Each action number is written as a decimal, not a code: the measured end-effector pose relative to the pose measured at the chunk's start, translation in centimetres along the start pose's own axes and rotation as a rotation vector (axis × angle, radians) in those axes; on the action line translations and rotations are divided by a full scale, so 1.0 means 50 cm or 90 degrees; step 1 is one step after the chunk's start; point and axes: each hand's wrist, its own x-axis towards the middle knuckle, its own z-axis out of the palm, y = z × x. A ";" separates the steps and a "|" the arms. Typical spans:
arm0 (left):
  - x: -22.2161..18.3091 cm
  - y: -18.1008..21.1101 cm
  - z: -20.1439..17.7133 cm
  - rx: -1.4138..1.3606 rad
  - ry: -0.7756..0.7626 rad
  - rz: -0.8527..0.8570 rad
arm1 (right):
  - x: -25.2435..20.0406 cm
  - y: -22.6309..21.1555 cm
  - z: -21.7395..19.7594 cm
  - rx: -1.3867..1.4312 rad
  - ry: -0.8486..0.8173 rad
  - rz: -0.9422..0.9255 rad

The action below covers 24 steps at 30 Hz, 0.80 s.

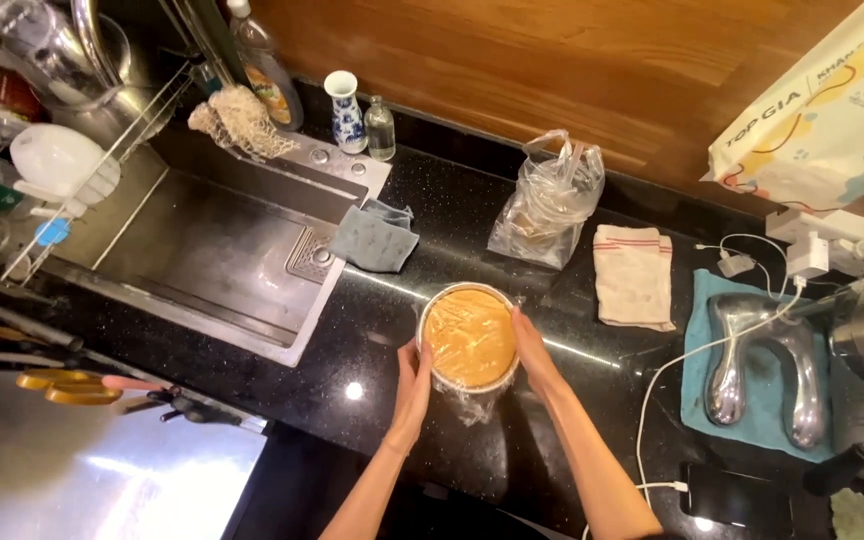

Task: Preparing ribbon and wrapping a cake container with plastic wrap.

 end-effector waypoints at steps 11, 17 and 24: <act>-0.108 0.225 -0.071 -0.047 -0.327 -0.130 | -0.241 -0.121 -0.139 -0.018 -0.187 0.026; -0.138 0.283 -0.070 0.131 -0.399 -0.096 | -0.326 -0.103 -0.164 0.019 -0.220 -0.059; -0.062 0.227 -0.044 0.122 -0.467 -0.020 | -0.289 -0.083 -0.214 -0.018 -0.251 -0.144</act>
